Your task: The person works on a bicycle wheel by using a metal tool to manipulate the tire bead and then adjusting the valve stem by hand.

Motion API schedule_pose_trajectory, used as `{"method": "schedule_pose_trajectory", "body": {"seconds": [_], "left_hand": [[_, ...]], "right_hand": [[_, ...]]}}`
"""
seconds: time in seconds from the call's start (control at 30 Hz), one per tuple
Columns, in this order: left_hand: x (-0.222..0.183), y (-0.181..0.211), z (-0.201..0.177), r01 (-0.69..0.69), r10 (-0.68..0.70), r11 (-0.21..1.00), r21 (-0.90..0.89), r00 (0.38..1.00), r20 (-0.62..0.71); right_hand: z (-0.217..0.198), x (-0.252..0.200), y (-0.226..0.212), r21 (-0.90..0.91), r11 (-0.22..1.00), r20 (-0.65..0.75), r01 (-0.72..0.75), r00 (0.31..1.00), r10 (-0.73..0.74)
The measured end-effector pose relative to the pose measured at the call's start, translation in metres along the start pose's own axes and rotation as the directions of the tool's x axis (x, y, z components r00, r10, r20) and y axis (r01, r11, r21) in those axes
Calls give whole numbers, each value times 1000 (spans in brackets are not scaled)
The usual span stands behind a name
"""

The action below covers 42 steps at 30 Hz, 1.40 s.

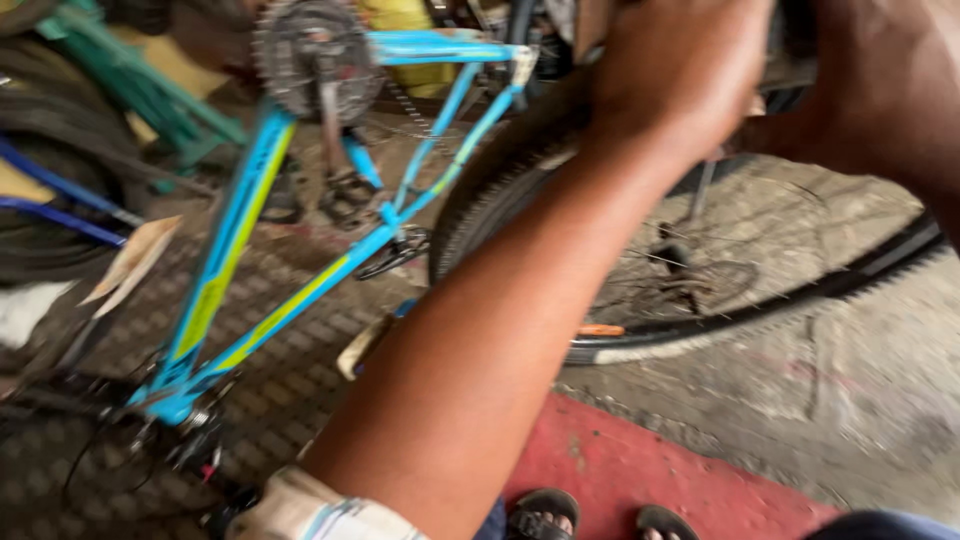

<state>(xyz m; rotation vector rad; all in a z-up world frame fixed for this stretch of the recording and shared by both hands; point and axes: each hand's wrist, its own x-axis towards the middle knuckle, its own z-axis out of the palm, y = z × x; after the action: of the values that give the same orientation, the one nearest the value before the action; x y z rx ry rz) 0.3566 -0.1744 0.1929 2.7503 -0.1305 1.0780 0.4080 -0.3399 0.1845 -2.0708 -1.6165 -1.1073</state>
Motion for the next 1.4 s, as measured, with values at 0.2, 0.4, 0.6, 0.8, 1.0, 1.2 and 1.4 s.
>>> {"method": "schedule_pose_trajectory", "body": {"seconds": [0.2,0.4,0.6,0.8,1.0,1.2,1.4], "left_hand": [[-13,-32,-17,-65,74,996,66,987,-140],[-23,-43,-53,13,-14,999,31,999,47],[-35,-69,-67,-389,311,901,-190,887,-341],[-273,-151,-71,419,-418,907,-46,882,-218],[-455,-201,-11,754,-795,600,267,599,92],[-503,-237,28,687,-826,560,464,506,247],[-524,-250,45,604,-759,635,482,604,242]], "right_hand": [[2,20,-34,-74,983,30,-166,985,169],[-11,56,-75,-493,869,-90,-34,996,-13],[14,38,-34,-334,938,-21,-89,996,87],[97,14,60,351,825,232,-442,895,381],[178,11,126,250,746,531,-617,732,427],[202,-3,149,213,732,595,-647,681,428],[169,-5,133,227,767,542,-600,732,412]]}}
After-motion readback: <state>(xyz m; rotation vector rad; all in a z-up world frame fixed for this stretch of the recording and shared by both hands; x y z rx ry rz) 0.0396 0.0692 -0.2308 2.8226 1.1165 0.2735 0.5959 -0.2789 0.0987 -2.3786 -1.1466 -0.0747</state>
